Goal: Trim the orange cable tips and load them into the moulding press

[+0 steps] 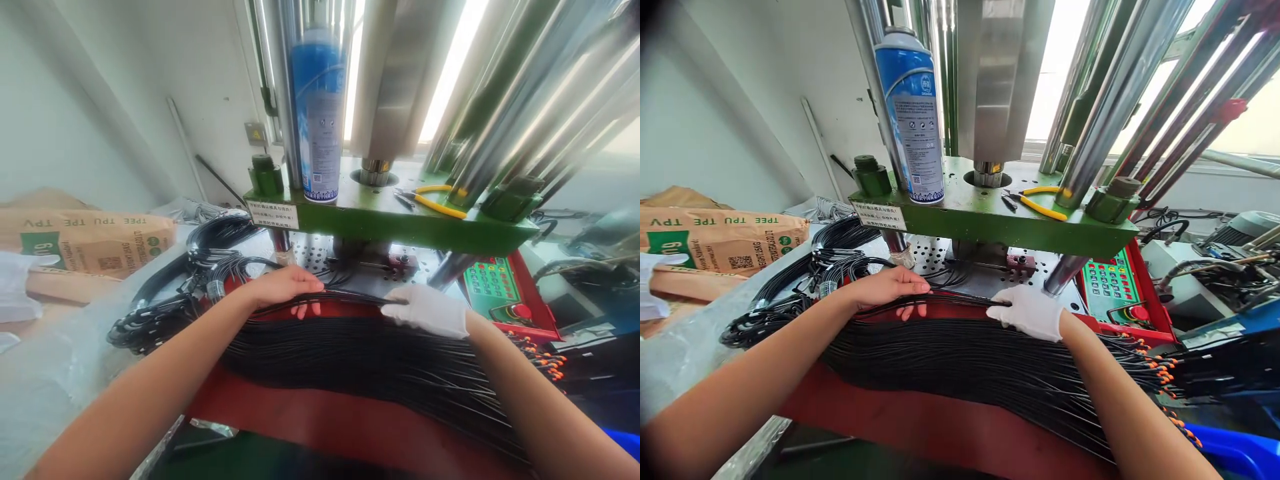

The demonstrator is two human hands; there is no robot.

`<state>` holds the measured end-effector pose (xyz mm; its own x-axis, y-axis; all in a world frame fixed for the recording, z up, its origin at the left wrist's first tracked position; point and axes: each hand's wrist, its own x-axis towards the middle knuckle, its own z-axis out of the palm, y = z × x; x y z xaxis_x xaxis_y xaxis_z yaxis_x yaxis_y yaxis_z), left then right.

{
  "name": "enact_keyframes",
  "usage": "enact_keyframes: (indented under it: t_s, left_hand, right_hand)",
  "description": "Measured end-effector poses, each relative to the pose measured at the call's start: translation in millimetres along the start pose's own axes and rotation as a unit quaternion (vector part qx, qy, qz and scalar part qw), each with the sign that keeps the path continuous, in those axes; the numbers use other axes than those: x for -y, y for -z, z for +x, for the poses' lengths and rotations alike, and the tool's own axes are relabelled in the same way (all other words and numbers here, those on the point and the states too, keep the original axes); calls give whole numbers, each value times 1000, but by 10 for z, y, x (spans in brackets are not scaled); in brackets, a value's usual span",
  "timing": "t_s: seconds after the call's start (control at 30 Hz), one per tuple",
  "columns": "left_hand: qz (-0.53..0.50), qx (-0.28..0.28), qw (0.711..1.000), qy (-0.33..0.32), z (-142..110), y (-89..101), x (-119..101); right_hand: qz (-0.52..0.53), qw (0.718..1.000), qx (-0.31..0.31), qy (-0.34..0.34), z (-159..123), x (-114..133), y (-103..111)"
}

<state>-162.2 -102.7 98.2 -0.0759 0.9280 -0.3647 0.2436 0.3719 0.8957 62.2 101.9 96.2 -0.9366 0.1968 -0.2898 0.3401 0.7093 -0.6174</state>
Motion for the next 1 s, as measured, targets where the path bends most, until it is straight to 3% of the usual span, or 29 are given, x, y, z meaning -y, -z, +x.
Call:
enact_keyframes:
  t_s: [0.13, 0.3, 0.57, 0.7, 0.8, 0.9, 1.0]
  left_hand:
    - [86, -7, 996, 3, 19, -13, 41]
    - [252, -44, 966, 33, 104, -69, 213]
    - [261, -46, 964, 15, 181, -82, 269]
    - [257, -95, 962, -9, 69, 65, 141]
    - [245, -115, 963, -16, -109, 110, -56]
    - [240, -80, 967, -28, -203, -98, -293]
    - [243, -60, 965, -73, -161, -481, -485]
  right_hand:
    - [-36, 998, -42, 8, -33, 20, 92]
    - [-85, 995, -43, -17, 4, 17, 29]
    - [-110, 991, -56, -48, 56, -53, -92]
    - [-138, 988, -30, -64, 90, -116, -173]
    - [-196, 977, -70, -43, 58, -97, -175]
    - [-192, 973, -124, 19, -105, 84, -66]
    - [-145, 983, -111, 9, -401, 369, 123]
